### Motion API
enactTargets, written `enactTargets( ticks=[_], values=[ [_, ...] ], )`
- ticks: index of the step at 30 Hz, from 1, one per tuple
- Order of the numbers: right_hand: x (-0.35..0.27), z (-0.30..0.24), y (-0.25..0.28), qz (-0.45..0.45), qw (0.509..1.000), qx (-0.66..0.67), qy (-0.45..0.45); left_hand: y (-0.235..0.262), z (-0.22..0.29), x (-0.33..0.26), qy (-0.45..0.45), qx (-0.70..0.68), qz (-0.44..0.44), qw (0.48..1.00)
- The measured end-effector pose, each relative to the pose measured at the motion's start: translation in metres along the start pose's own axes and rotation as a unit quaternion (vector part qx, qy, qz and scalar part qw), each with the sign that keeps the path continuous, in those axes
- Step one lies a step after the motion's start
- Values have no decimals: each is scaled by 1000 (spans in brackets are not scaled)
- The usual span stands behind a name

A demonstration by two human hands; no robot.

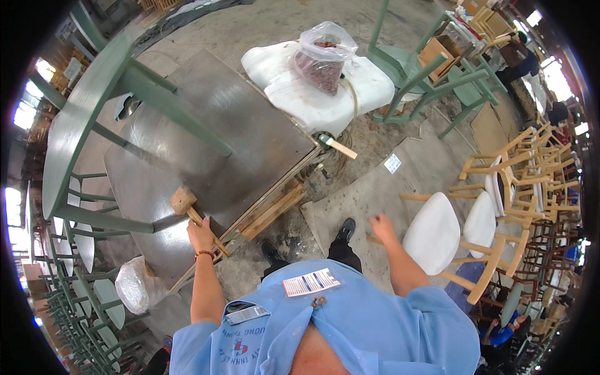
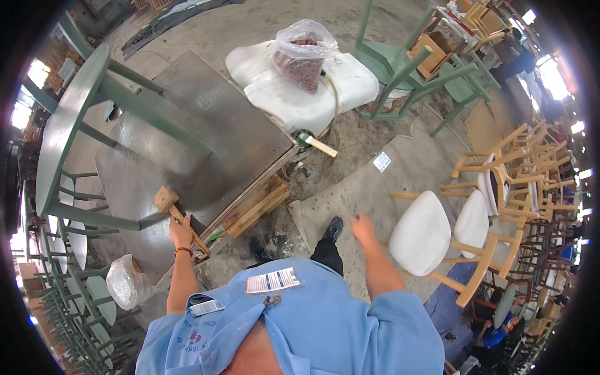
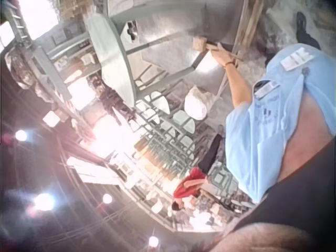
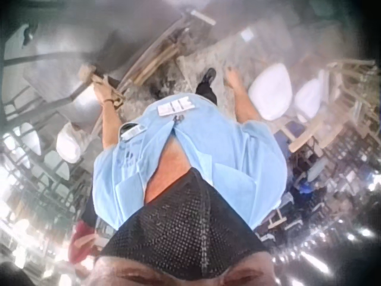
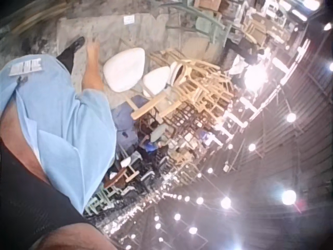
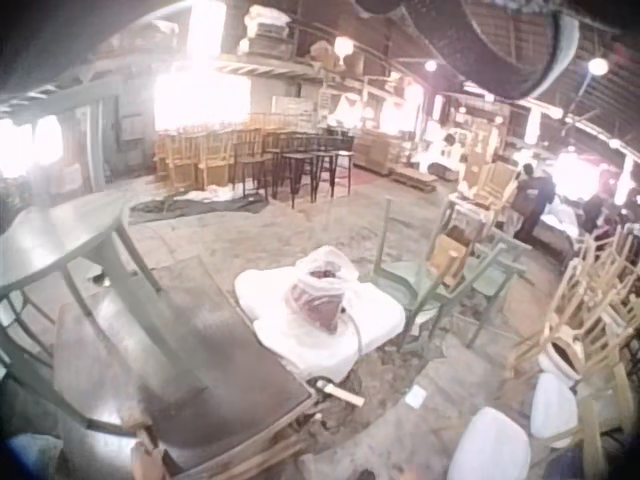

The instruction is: The person assembles wooden chairs by sanding leg ends with a rotary tool, inserting white plastic caps, and tapping them into place with a wooden mallet. They handle multiple chairs, flip them to access legs, and move between workstations in a furniture workshop.

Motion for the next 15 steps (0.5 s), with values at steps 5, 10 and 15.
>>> enactTargets(
  ticks=[5, 10, 15],
  values=[
    [109, -172, 63, 62, 969, 1, 238, -15, 54, -36, 74, 12, 62, 995],
    [172, -234, 44, -43, 947, -153, 280, -38, 97, -131, 59, 14, 87, 994],
    [203, -225, 29, -167, 934, -119, 292, -67, 108, -228, 90, 56, 25, 994]
  ],
)
Point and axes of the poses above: each hand's wrist, its own x-axis towards the middle knuckle, its own y-axis out of the back of the hand, z = x × y, the point moved 7 cm from there along x, towards the middle knuckle, and after that the axes turned 7 degrees about -z, right-handed, at the moved point
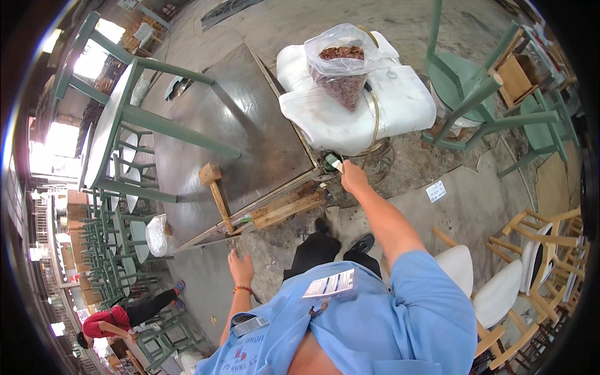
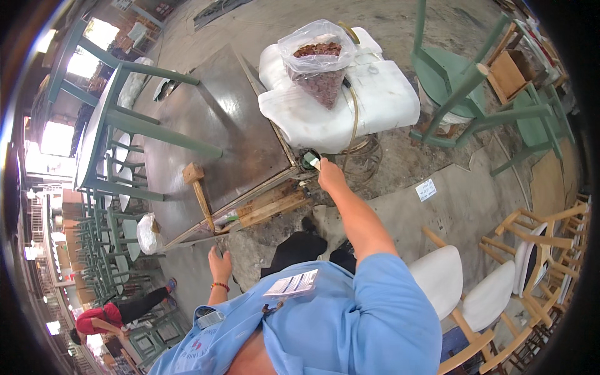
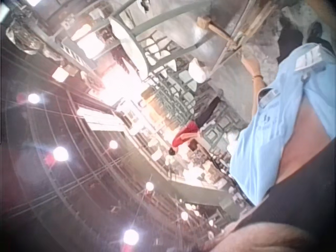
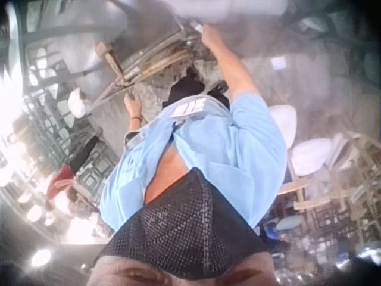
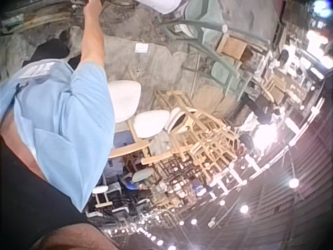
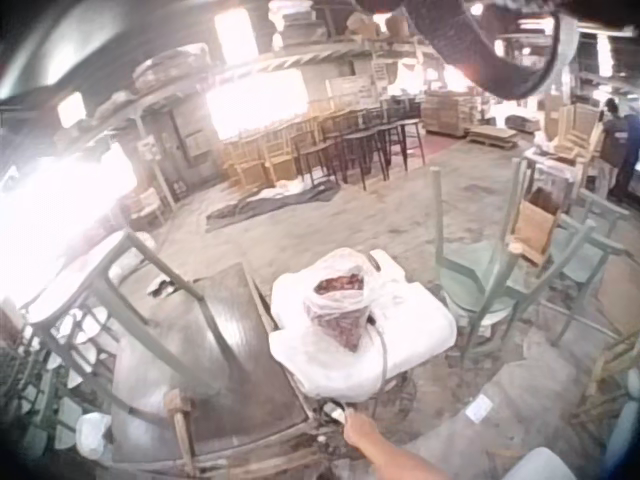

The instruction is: The person assembles wooden chairs by sanding leg ends with a rotary tool, inserting white plastic caps, and tapping them into place with a wooden mallet. They handle multiple chairs, flip them to access legs, and move between workstations in a furniture workshop.

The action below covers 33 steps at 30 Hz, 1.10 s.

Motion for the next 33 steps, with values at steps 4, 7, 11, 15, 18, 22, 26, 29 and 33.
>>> enactTargets(
  ticks=[4, 7, 11, 15, 18, 22, 26, 29, 33],
  values=[
    [-18, 18, 10, -129, 907, 398, 58, -48, 19, -36, 47, -45, -187, 980],
    [-53, 24, 49, -249, 743, 621, 25, -104, 79, -27, -55, 0, -389, 920],
    [-101, 42, 113, -256, 600, 755, 60, -172, 211, 14, -207, 67, -585, 781],
    [-151, 74, 195, -166, 595, 773, 145, -188, 400, 34, -370, 95, -594, 708],
    [-193, 104, 260, -59, 593, 778, 199, -175, 547, 20, -493, 64, -512, 701],
    [-241, 165, 342, 116, 609, 737, 270, -159, 706, -21, -577, -145, -373, 712],
    [-255, 216, 431, 305, 807, 476, 171, -167, 801, -63, -579, -259, -232, 737],
    [-239, 215, 483, 319, 892, 293, 127, -192, 832, -64, -482, -315, -310, 757],
    [-212, 219, 526, 333, 931, 60, 139, -205, 849, -69, -453, -348, -338, 748]
  ],
)
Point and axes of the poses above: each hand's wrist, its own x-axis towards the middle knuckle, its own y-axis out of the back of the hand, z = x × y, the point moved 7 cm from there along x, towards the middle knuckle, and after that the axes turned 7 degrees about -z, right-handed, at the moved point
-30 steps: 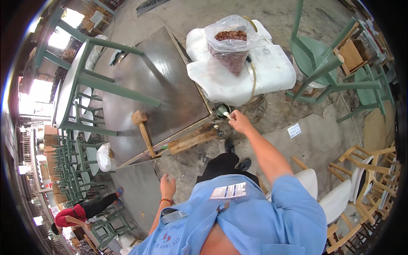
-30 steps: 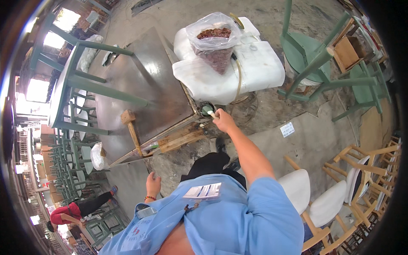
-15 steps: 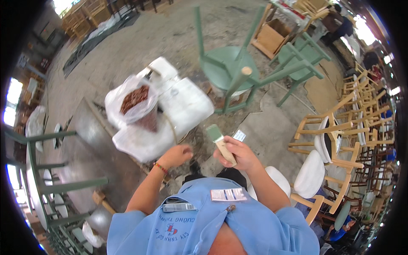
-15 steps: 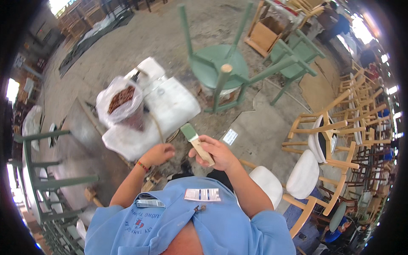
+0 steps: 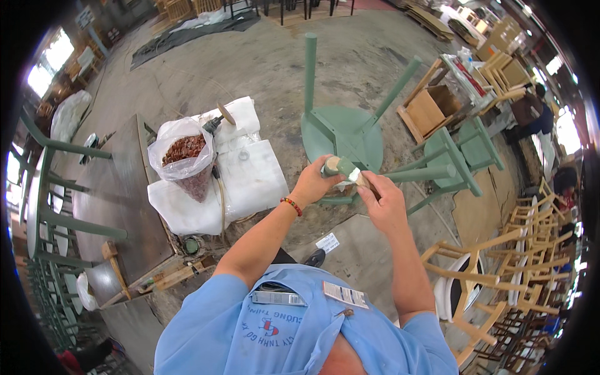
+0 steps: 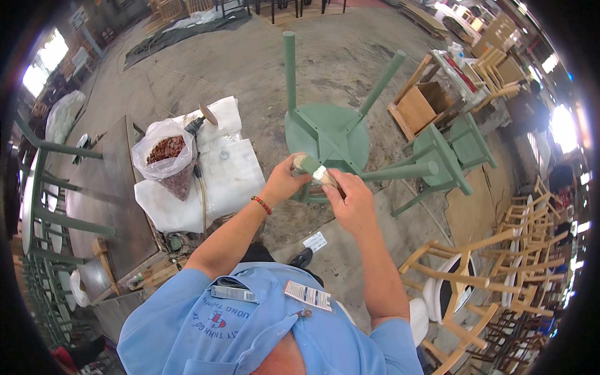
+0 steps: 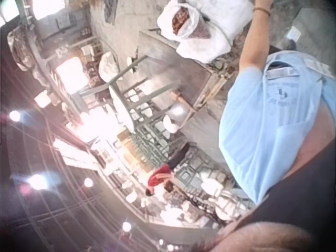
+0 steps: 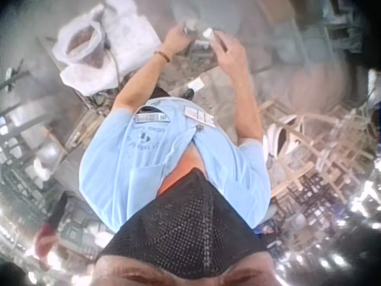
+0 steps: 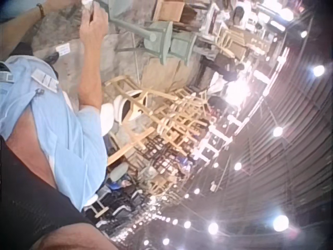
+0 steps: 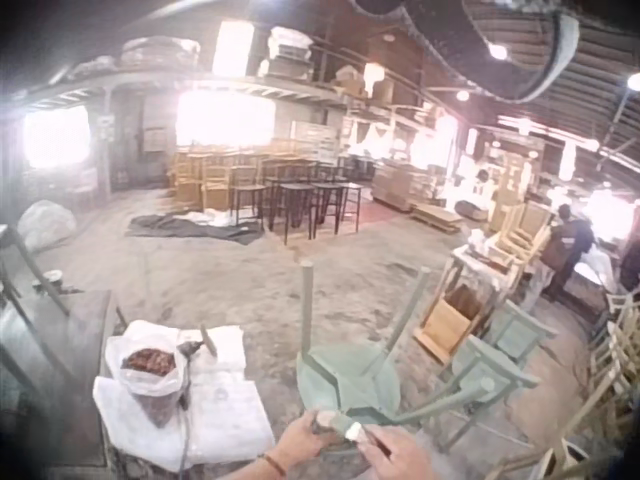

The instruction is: The person assembles wooden chairs by sanding leg ends with a rotary tool, inserting white plastic caps, and tapping them into place with a wooden mallet. They handle multiple chairs, flip them to access legs, and move between workstations in a furniture workshop.

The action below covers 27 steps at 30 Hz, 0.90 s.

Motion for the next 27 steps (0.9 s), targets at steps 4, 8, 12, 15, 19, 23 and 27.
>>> enactTargets(
  ticks=[4, 8, 12, 15, 19, 23, 27],
  values=[
    [22, 4, -1, -29, 995, -61, 71, -1, -1, 1, -1, 35, 7, 999],
    [28, 5, -5, -68, 991, -98, 55, -3, -2, 5, 10, 37, -15, 999],
    [25, 5, -2, -68, 989, -121, 42, -3, -3, 5, -18, 32, -17, 999],
    [19, 5, 8, -73, 987, -142, 21, 1, -2, 6, -33, 42, -11, 999],
    [19, 1, 11, -71, 987, -142, 20, 3, 0, 7, -33, 39, -17, 999],
    [30, -7, -2, -77, 987, -138, 42, 3, -2, 8, -34, 38, -27, 998],
    [34, -9, -7, -98, 985, -141, 30, 4, 1, 6, -30, 26, -35, 999]
  ],
)
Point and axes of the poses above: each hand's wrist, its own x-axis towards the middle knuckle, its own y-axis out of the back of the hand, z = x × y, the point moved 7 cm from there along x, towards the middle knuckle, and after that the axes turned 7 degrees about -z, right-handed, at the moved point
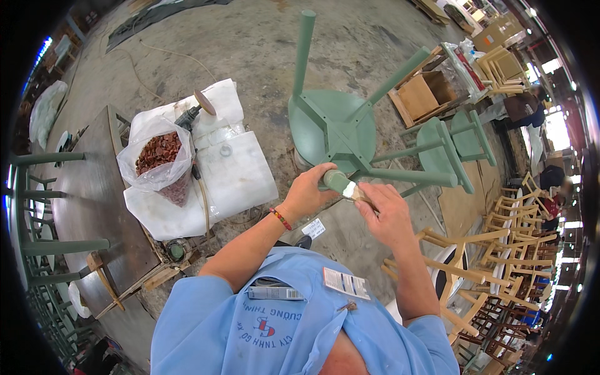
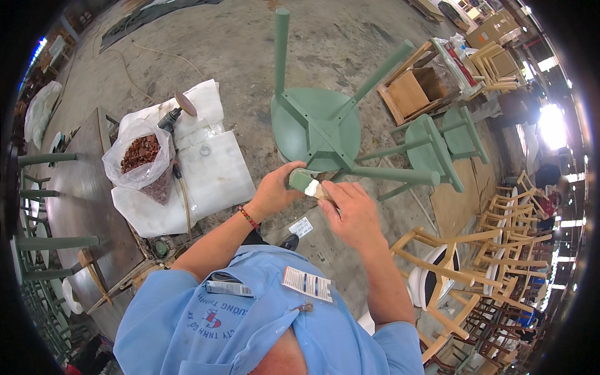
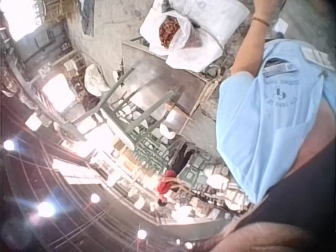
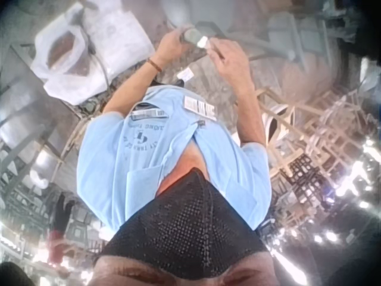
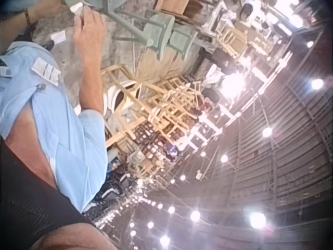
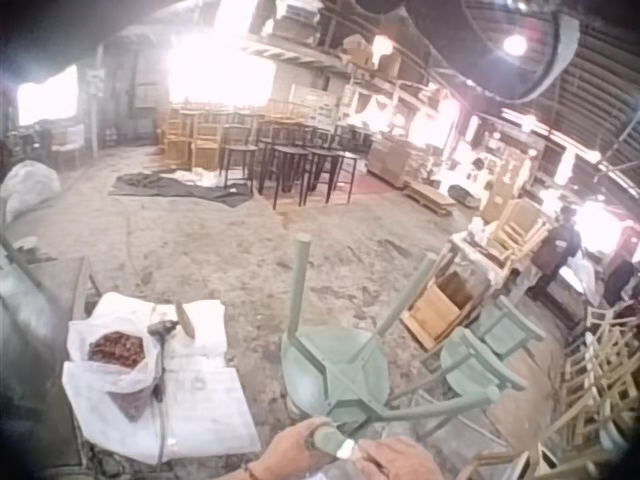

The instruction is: The person assembles wooden chairs by sanding leg ends with a rotary tool, inserting white plastic caps, and tapping them into place with a wooden mallet. They handle multiple chairs, flip them to access legs, and move between workstations in a furniture workshop.

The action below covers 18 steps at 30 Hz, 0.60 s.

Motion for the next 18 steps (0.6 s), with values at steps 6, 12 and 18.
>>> enactTargets(
  ticks=[6, 12, 18],
  values=[
    [2, -1, 3, 2, 1000, -8, -2, 1, 2, 0, -11, 12, 10, 1000],
    [-12, 9, 15, 1, 999, -18, -43, 1, 3, 1, 5, -6, 3, 1000],
    [-8, -3, 2, 12, 1000, -20, 1, 1, 2, 0, -28, -14, 14, 999]
  ],
)
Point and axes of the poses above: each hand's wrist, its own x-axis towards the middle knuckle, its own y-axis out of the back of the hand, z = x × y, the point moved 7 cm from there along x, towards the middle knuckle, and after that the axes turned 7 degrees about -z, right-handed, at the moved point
